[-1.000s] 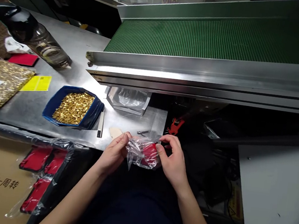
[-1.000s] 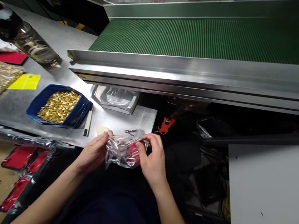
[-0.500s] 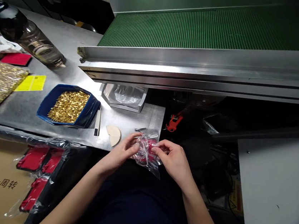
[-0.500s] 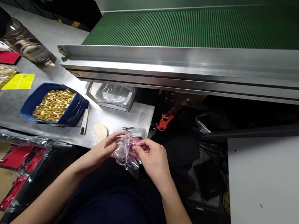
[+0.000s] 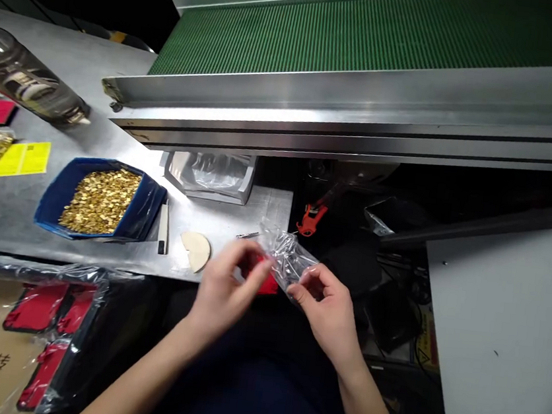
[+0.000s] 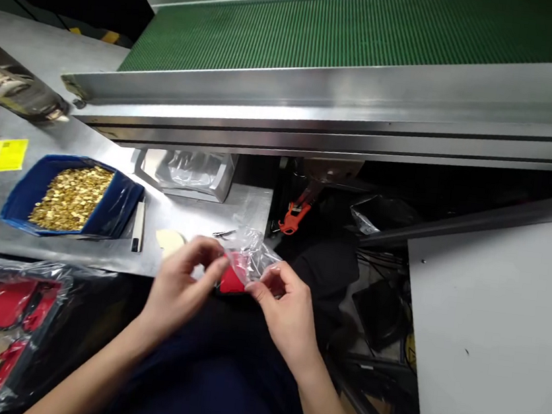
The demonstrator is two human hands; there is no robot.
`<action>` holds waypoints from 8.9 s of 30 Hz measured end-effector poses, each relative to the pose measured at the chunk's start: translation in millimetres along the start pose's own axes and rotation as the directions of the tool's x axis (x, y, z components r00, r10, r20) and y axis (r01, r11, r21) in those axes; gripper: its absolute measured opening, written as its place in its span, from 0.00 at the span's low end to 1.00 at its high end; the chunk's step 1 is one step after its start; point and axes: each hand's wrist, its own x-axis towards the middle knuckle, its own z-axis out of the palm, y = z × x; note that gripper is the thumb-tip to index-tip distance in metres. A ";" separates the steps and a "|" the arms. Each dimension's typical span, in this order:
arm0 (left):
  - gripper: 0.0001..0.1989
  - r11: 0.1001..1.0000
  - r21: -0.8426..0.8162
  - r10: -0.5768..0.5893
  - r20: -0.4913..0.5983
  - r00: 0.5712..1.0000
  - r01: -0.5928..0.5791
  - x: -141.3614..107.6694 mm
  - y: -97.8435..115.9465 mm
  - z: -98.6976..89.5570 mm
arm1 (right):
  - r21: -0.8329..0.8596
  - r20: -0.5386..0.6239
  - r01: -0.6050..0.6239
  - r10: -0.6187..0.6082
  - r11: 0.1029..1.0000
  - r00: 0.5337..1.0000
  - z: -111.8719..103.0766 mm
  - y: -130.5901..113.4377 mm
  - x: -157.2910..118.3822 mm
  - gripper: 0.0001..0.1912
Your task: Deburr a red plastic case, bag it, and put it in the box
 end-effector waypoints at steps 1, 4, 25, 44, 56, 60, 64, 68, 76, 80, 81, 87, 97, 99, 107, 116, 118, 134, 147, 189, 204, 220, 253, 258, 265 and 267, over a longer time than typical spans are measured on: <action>0.11 0.998 -0.042 -0.040 0.137 0.990 0.046 -4.5 6.8 6.3 | -0.079 0.008 0.042 -0.041 0.996 0.999 3.9 -2.1 -1.2 0.11; 0.11 0.952 -0.188 -0.164 0.347 0.923 0.240 -8.2 12.0 19.3 | -0.262 0.040 0.125 -0.119 0.957 0.992 10.2 -7.5 -1.9 0.06; 0.15 0.832 -0.452 -0.384 -0.049 0.922 0.323 6.9 -9.8 4.9 | -0.690 -0.205 0.075 -0.294 0.720 0.933 24.3 -0.2 2.4 0.14; 0.22 0.833 -0.254 -0.538 -0.167 0.827 0.491 -45.9 -66.6 -82.7 | -0.143 0.425 -0.337 0.365 0.931 0.828 12.8 34.0 -8.0 0.20; 0.17 0.900 -0.102 -0.436 -0.179 0.882 0.424 -35.3 -68.5 -40.7 | 0.447 0.144 -0.500 0.492 0.742 0.859 55.2 90.3 -6.7 0.25; 0.20 0.903 -0.058 -0.429 -0.202 0.880 0.426 -34.9 -65.6 -39.4 | 0.457 -0.075 -0.341 0.417 0.822 0.906 34.2 83.4 -2.2 0.21; 0.20 0.899 -0.040 -0.435 -0.198 0.879 0.436 -36.2 -62.3 -33.7 | 0.239 -0.386 -0.074 0.165 0.968 0.908 12.8 55.6 -22.4 0.16; 0.19 0.911 -0.022 -0.411 -0.155 0.898 0.413 -33.2 -53.4 -20.9 | -0.225 -0.240 0.263 -0.315 0.938 0.918 13.8 19.9 -58.6 0.08; 0.19 0.934 -0.080 -0.354 -0.059 0.933 0.349 -32.8 -38.5 -8.1 | -0.625 0.181 0.532 -0.558 0.571 0.810 29.1 21.0 -70.0 0.02; 0.15 0.896 0.441 0.091 -0.073 0.993 -0.050 -42.9 -35.5 -0.6 | -0.740 0.263 0.496 -0.483 0.455 0.835 28.9 29.5 -75.4 0.06; 0.14 0.835 0.527 0.196 -0.022 0.980 -0.155 -45.2 -34.1 2.4 | -0.757 0.271 0.483 -0.461 0.440 0.845 28.8 29.4 -75.9 0.08; 0.04 0.710 0.569 0.416 0.135 0.899 -0.414 -53.2 -24.5 18.2 | -0.774 0.176 0.366 -0.380 0.517 0.908 17.5 24.0 -64.7 0.14; 0.07 0.956 0.280 -0.008 0.320 0.947 -0.087 -54.9 -23.3 18.0 | -0.359 -0.119 -0.082 0.041 0.930 0.992 5.4 17.6 -46.0 0.17; 0.07 0.991 0.122 -0.004 0.402 0.916 -0.049 -59.9 -16.5 15.4 | -0.380 -0.119 -0.088 0.046 0.921 0.992 8.5 19.1 -42.1 0.17; 0.08 0.765 -0.477 -0.326 0.292 0.899 0.433 -63.8 -16.6 6.2 | -0.738 0.236 0.109 0.104 0.666 0.966 15.0 15.6 -21.6 0.18; 0.15 0.934 0.306 -0.213 0.059 0.975 0.185 -47.3 -44.5 -28.9 | -0.506 0.600 0.674 -0.342 0.538 0.723 4.1 -3.2 -30.6 0.07; 0.11 0.948 0.318 -0.056 0.108 0.993 0.019 -49.4 -42.0 -33.1 | -0.460 0.590 0.712 -0.418 0.530 0.691 8.5 -4.7 -31.9 0.06; 0.34 0.726 -0.623 0.181 0.583 0.792 0.293 -42.6 -71.3 -27.6 | 0.295 0.205 -0.221 0.164 0.930 0.965 31.6 4.9 -2.5 0.13; 0.34 0.215 -0.704 -0.098 0.674 0.732 0.677 -67.6 -66.5 7.8 | 0.302 0.175 -0.221 0.174 0.927 0.969 27.9 10.3 -1.5 0.14; 0.31 -0.176 -0.595 -0.482 0.746 0.459 0.784 -53.8 -49.4 -5.4 | -0.111 0.732 0.375 -0.179 0.920 0.657 13.6 -23.6 -28.1 0.12; 0.08 0.873 -0.474 0.301 0.339 0.891 -0.114 -40.1 2.0 -24.6 | 0.353 0.177 -0.229 0.176 0.907 0.968 42.1 2.4 0.1 0.04; 0.24 0.910 -0.362 0.308 0.266 0.913 -0.202 -45.0 -30.0 -35.5 | 0.342 0.219 -0.040 -0.039 0.939 0.975 9.9 -13.2 1.6 0.06; 0.09 0.705 0.272 0.503 0.459 0.732 -0.655 -101.6 -28.2 -24.8 | -0.048 0.596 -0.535 0.454 0.843 0.662 16.9 40.8 -27.9 0.19; 0.07 0.974 0.126 0.182 0.073 0.981 -0.190 -113.4 -30.5 -56.6 | -0.033 0.433 -0.520 0.481 0.854 0.762 5.8 47.3 -13.3 0.23; 0.14 0.826 -0.490 -0.563 -0.701 0.438 0.278 -138.4 -56.7 -221.1 | -0.058 0.384 -0.504 0.485 0.862 0.786 7.4 48.3 1.3 0.29; 0.08 0.762 -0.540 -0.643 -0.698 0.315 0.357 -164.0 -69.1 -265.5 | -0.056 0.421 -0.517 0.490 0.854 0.763 13.2 51.5 3.1 0.28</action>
